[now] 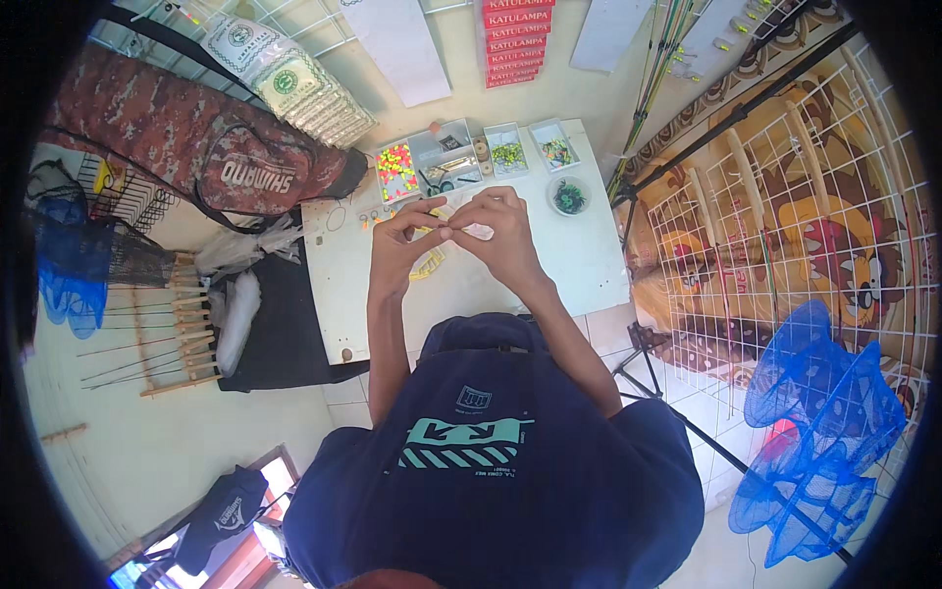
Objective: Assemble fishing rigs by attaching components like hooks, swivels, and lures.
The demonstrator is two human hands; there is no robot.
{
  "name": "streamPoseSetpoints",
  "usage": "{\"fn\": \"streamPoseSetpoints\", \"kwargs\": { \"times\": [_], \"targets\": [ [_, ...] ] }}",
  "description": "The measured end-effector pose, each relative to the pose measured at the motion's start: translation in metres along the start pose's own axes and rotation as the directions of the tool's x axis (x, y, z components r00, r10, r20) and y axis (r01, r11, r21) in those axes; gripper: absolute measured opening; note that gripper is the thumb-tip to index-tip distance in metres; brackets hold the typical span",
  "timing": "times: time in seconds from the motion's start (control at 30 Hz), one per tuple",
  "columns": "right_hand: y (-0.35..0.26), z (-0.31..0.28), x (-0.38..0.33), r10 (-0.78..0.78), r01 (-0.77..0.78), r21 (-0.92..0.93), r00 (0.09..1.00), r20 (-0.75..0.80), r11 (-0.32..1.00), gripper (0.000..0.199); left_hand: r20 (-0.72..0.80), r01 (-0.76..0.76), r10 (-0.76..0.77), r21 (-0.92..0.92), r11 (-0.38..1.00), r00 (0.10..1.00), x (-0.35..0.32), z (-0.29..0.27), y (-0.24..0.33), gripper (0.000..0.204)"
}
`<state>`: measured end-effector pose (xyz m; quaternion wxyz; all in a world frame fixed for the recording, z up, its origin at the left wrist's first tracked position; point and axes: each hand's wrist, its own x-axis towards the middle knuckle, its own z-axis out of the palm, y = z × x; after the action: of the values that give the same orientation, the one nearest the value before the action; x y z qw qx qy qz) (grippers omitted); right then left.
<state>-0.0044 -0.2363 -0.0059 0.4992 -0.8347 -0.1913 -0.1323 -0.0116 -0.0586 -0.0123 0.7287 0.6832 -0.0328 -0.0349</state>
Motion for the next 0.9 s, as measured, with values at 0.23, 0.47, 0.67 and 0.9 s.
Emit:
{"fn": "streamPoseSetpoints", "kwargs": {
  "times": [0.23,0.47,0.67,0.9],
  "targets": [
    [-0.003,-0.007,0.003,0.043,-0.051,0.129,0.997,0.062,0.99,0.015,0.007,0.043,-0.042,-0.135,0.99,0.999,0.001,-0.001,-0.002,0.015],
    [0.001,-0.022,0.015,0.163,-0.26,0.448,0.956,0.244,0.856,0.017,0.089,0.073,-0.055,-0.213,0.974,0.994,-0.001,-0.012,-0.01,0.014],
    [-0.013,-0.024,0.026,0.069,-0.223,0.389,0.926,0.371,0.894,0.013,0.102,-0.027,0.074,-0.401,0.916,0.992,0.0,-0.018,-0.022,0.022],
    [-0.008,-0.016,0.03,0.022,-0.255,0.45,0.887,0.461,0.856,0.014,0.118,-0.057,0.116,-0.416,0.908,0.986,0.0,-0.015,-0.017,0.027]
  ]
}}
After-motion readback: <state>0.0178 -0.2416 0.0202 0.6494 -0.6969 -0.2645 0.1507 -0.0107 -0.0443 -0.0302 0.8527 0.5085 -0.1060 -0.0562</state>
